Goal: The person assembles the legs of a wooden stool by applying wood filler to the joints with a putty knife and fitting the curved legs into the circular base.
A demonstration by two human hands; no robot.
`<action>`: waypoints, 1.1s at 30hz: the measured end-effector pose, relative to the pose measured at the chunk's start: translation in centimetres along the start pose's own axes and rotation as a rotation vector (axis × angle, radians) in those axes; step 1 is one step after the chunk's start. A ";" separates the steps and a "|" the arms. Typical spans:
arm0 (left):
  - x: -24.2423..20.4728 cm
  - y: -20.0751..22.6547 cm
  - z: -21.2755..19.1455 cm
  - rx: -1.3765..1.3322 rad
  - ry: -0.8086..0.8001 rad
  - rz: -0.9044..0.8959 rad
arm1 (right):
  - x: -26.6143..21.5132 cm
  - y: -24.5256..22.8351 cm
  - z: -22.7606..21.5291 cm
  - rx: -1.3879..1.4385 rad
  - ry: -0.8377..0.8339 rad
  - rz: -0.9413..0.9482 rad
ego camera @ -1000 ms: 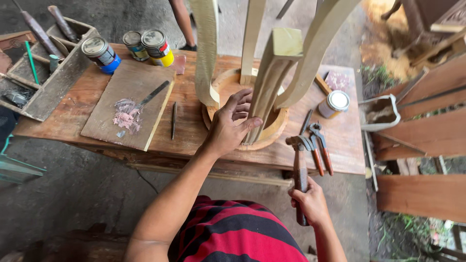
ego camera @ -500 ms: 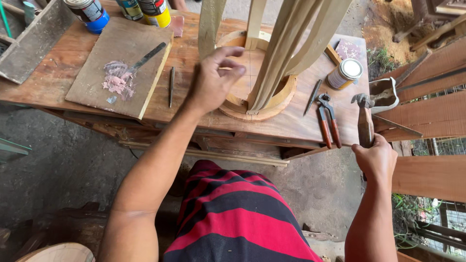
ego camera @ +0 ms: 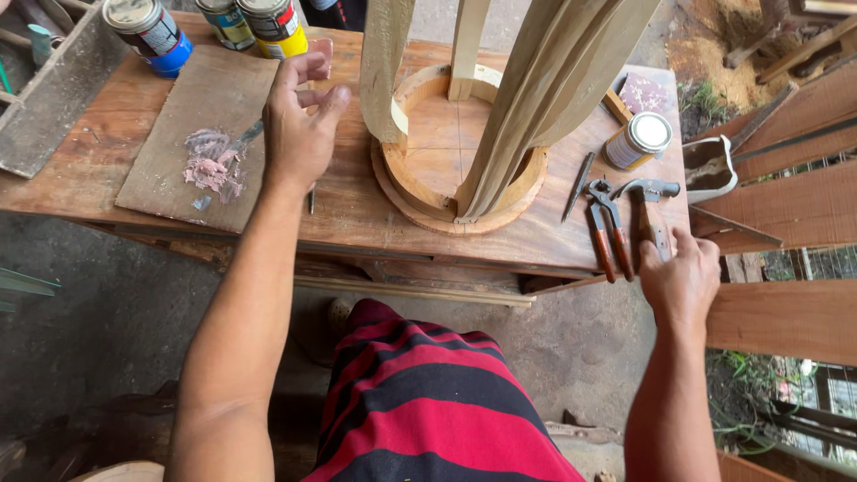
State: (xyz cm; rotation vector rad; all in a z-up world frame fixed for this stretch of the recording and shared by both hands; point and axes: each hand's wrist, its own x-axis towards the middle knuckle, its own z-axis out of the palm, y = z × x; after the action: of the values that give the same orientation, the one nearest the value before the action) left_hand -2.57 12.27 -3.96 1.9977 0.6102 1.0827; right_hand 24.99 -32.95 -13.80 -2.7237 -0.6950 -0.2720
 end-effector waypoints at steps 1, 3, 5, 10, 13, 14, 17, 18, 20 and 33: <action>0.1 -1.2 -0.2 0.008 -0.058 -0.004 | -0.4 -1.5 -0.3 0.121 0.044 0.022; 0.5 -3.8 -0.1 -0.059 -0.183 -0.139 | -0.9 -5.6 -0.1 0.549 -0.271 0.165; 0.4 -5.8 0.6 -0.131 -0.299 -0.259 | -0.8 -9.9 0.7 0.523 -0.292 -0.059; 3.2 -9.1 4.0 -0.282 -0.346 -0.414 | -0.8 -16.6 4.3 0.969 -0.620 0.267; 6.5 -11.3 5.1 -0.292 -0.294 -0.539 | -1.6 -16.9 5.4 1.109 -0.537 0.353; 7.7 -12.3 5.5 -0.296 -0.292 -0.536 | -2.0 -17.0 5.5 1.107 -0.534 0.349; 10.9 -15.7 7.6 -0.311 -0.388 -0.598 | -2.8 -18.1 5.9 1.138 -0.433 0.372; 11.3 -17.0 8.5 -0.296 -0.444 -0.515 | -3.3 -18.5 6.0 1.202 -0.382 0.390; 12.1 -19.1 10.5 -0.286 -0.518 -0.420 | -3.9 -19.1 6.2 1.266 -0.310 0.418; 7.9 -18.1 8.0 0.120 -0.498 -0.474 | 3.9 -15.8 13.0 1.669 -0.285 0.390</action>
State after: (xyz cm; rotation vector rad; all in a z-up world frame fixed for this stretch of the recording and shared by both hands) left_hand 7.50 25.32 -17.42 1.9766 0.8285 0.2565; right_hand 21.92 -13.61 -20.84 -1.1910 -0.1796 0.5678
